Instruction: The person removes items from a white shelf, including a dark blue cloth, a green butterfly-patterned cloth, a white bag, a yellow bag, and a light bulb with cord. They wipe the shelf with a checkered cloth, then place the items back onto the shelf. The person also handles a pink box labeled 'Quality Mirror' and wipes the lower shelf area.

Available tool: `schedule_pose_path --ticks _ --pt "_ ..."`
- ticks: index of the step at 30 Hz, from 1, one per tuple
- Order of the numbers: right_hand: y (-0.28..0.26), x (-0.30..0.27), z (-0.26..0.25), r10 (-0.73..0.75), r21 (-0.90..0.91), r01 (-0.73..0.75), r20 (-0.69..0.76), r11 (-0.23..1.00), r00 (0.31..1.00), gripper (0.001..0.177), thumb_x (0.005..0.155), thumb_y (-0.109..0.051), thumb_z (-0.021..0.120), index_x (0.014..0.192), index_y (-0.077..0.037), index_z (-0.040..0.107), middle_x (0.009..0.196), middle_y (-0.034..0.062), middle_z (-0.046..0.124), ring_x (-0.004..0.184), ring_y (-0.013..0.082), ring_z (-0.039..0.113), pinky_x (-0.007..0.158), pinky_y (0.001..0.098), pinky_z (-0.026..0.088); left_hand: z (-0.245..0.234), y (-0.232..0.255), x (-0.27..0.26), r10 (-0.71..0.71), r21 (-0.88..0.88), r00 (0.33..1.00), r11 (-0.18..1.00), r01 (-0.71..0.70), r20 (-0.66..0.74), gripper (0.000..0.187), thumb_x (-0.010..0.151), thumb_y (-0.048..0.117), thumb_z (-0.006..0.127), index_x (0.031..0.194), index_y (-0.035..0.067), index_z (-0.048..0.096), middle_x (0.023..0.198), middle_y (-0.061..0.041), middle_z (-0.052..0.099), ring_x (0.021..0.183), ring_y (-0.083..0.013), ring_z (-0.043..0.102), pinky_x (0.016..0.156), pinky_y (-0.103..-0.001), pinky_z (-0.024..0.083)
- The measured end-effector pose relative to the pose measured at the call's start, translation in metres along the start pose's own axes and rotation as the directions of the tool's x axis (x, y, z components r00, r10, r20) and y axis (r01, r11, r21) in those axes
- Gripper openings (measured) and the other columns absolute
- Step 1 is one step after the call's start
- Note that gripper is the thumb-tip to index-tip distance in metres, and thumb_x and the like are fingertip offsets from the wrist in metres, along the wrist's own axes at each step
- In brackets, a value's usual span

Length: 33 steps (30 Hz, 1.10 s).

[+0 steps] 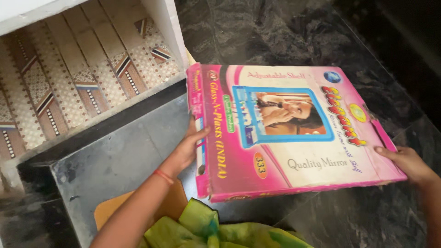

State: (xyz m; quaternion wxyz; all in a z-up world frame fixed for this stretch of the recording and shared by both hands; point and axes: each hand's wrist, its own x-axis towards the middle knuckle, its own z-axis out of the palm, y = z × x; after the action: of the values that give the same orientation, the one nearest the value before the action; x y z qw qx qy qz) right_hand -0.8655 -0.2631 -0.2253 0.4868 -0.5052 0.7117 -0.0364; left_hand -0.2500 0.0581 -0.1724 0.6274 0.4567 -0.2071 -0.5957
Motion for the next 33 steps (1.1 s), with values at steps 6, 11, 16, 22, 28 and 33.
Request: schedule_pose_path --ticks 6,11,16,22,28,33 --pt "0.018 0.0 0.004 0.122 0.09 -0.119 -0.031 0.989 0.992 0.068 0.092 -0.042 0.077 0.114 0.022 0.065 0.093 0.0292 0.073 0.073 0.0342 0.072 0.067 0.0478 0.058 -0.01 -0.029 0.068 -0.078 -0.24 0.985 0.97 0.039 -0.153 0.094 0.096 0.047 0.055 0.16 0.022 -0.009 0.162 -0.01 0.034 0.141 -0.0244 0.047 0.112 -0.042 0.046" --pt "0.009 0.019 0.013 0.115 0.182 -0.107 -0.036 0.977 0.993 0.069 0.09 -0.041 0.079 0.116 0.022 0.064 0.098 0.027 0.073 0.077 0.0307 0.072 0.071 0.0429 0.057 -0.022 -0.042 0.101 -0.065 -0.576 0.998 0.816 0.045 -0.013 0.084 0.098 0.066 0.046 0.155 0.007 0.027 0.148 -0.023 0.053 0.132 -0.0347 0.057 0.109 -0.049 0.051" --pt "-0.006 0.053 0.03 0.232 0.203 -0.207 -0.107 0.957 0.967 0.071 0.091 -0.036 0.082 0.117 0.024 0.057 0.103 0.0301 0.072 0.081 0.035 0.073 0.071 0.0475 0.059 -0.046 -0.03 0.126 -0.299 -0.441 0.891 0.888 0.129 -0.341 0.101 0.089 0.081 0.046 0.145 -0.004 0.05 0.135 -0.025 0.062 0.123 -0.0385 0.061 0.1 -0.052 0.052" --pt "-0.052 0.085 0.021 0.316 0.305 -0.383 0.245 0.872 0.916 0.062 0.083 -0.048 0.08 0.118 0.003 0.068 0.1 0.0188 0.076 0.079 0.0238 0.074 0.072 0.04 0.059 -0.064 -0.027 0.095 -0.07 -0.619 0.997 0.783 0.064 0.015 0.121 0.079 0.09 0.045 0.157 -0.002 0.035 0.151 -0.024 0.055 0.144 -0.0386 0.047 0.119 -0.053 0.038" --pt "-0.083 0.097 0.076 0.209 0.373 -0.232 0.101 0.899 0.973 0.056 0.085 -0.038 0.083 0.123 -0.001 0.066 0.107 0.0123 0.075 0.084 0.0224 0.073 0.078 0.0382 0.06 0.029 -0.095 0.094 -0.275 -0.254 0.948 0.916 0.309 0.161 0.106 0.072 0.083 0.051 0.156 0.023 0.025 0.155 -0.013 0.045 0.145 -0.0305 0.045 0.118 -0.055 0.033" --pt "-0.113 0.056 0.107 -0.014 0.12 0.035 -0.168 0.992 0.986 0.061 0.092 -0.035 0.085 0.123 0.015 0.066 0.107 0.021 0.074 0.088 0.0295 0.073 0.078 0.0428 0.058 0.069 -0.096 0.138 -0.438 -0.412 0.859 0.857 0.311 -0.263 0.08 0.087 0.062 0.062 0.144 0.008 0.05 0.132 -0.025 0.062 0.116 -0.0381 0.065 0.104 -0.053 0.051"
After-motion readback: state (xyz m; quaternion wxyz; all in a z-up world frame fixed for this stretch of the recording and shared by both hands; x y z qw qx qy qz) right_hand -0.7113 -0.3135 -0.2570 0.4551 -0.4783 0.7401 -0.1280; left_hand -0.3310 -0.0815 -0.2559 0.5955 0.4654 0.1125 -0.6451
